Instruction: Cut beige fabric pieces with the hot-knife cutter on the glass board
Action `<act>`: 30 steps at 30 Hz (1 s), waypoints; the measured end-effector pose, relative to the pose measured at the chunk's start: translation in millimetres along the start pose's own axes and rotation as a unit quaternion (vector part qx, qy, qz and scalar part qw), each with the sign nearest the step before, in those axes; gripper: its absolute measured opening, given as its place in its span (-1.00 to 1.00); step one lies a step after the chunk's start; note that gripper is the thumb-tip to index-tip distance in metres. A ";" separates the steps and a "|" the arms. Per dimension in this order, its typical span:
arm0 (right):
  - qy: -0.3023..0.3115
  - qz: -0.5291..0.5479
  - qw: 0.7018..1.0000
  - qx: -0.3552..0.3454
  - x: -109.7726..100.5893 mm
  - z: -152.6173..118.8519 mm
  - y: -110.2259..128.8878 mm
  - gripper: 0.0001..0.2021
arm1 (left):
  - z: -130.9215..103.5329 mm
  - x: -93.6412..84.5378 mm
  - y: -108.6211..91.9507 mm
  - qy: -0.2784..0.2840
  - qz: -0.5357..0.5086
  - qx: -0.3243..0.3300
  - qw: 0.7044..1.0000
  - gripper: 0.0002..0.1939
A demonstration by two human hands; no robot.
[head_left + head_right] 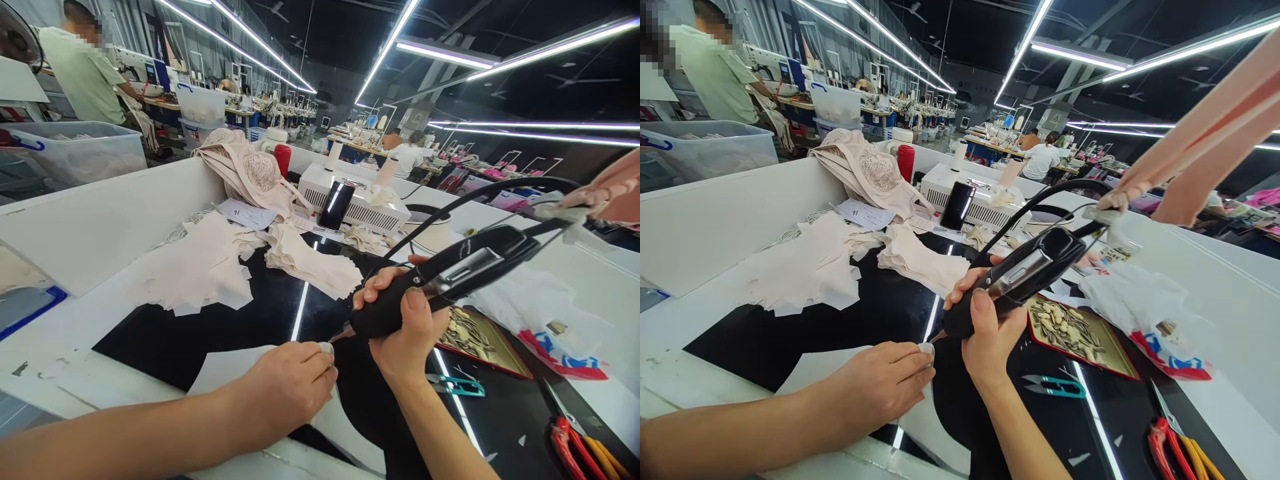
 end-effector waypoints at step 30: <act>-0.008 -0.025 1.000 0.013 -4.3 -5.0 6.0 -0.68 | -3.0 8.7 1.4 0.026 -0.007 -0.006 1.000 -0.85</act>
Point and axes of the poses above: each hand's wrist, its own z-axis towards the middle knuckle, its own x-axis out of the palm, y = z × x, the point moved 9 cm from there along z, towards the middle knuckle, and after that the axes turned 8 degrees about y, right-handed, at the moved point
